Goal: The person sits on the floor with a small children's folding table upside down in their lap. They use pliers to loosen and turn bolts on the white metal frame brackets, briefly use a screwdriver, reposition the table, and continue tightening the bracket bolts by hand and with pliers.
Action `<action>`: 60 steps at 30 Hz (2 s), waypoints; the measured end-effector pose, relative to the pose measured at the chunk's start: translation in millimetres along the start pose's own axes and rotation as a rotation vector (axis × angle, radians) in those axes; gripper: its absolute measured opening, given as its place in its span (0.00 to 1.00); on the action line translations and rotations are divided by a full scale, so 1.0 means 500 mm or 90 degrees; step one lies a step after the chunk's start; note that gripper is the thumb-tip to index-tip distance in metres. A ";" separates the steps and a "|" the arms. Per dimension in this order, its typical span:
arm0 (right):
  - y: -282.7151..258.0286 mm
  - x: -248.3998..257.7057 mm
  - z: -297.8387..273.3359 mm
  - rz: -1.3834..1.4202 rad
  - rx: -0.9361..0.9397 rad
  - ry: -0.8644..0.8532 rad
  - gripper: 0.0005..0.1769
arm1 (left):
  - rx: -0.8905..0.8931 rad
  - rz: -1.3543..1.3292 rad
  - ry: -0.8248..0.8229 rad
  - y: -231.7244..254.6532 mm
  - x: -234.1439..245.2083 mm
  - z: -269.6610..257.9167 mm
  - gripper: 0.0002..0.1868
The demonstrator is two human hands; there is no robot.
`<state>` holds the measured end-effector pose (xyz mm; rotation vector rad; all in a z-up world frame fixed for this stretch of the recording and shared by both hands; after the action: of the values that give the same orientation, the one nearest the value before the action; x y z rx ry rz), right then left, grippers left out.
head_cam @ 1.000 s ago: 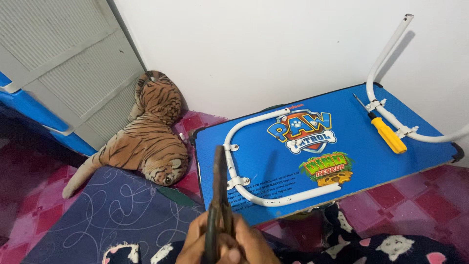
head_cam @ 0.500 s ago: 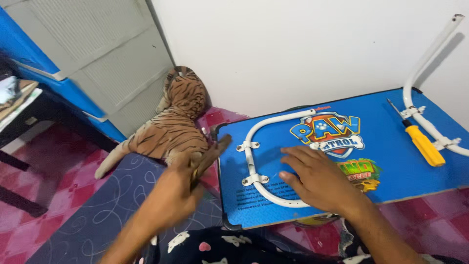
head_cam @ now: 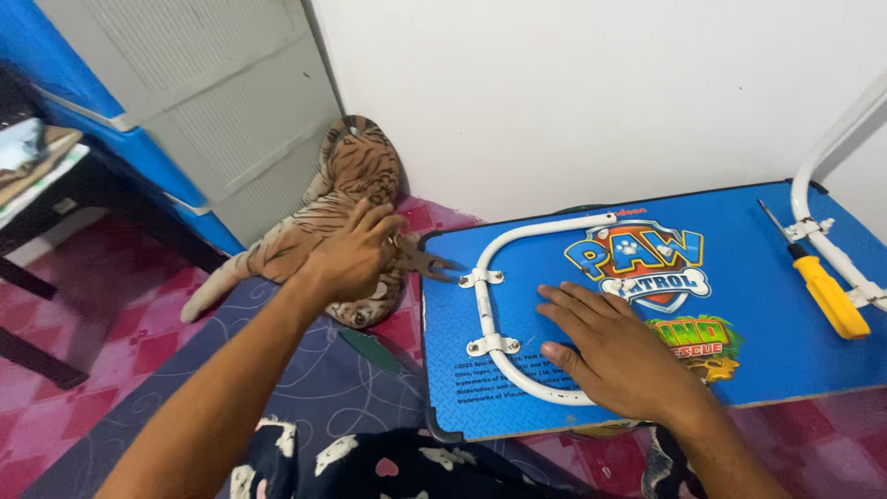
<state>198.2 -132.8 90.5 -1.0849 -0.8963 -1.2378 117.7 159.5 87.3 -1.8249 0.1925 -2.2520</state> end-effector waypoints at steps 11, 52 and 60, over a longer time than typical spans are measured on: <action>-0.005 0.012 -0.001 0.022 0.002 0.023 0.31 | -0.157 0.051 -0.037 0.022 -0.006 0.093 0.19; -0.007 0.013 0.005 0.039 -0.033 0.036 0.28 | 0.442 0.009 -0.353 0.202 0.053 -0.106 0.16; -0.002 0.012 -0.004 0.048 -0.041 0.042 0.28 | 0.394 -0.052 -0.388 0.187 0.067 -0.115 0.16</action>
<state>198.1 -136.5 95.7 -1.1122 -0.7634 -1.2405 64.2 57.9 83.6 -2.0351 -0.6167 -1.4398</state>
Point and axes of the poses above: each hand's wrist, its own z-axis towards the middle knuckle, its own x-axis out of the back of the hand, y = z × x, the point moved 8 cm from there along z, towards the middle knuckle, and after that the axes turned 12 degrees about x, right-handed, at the moved point
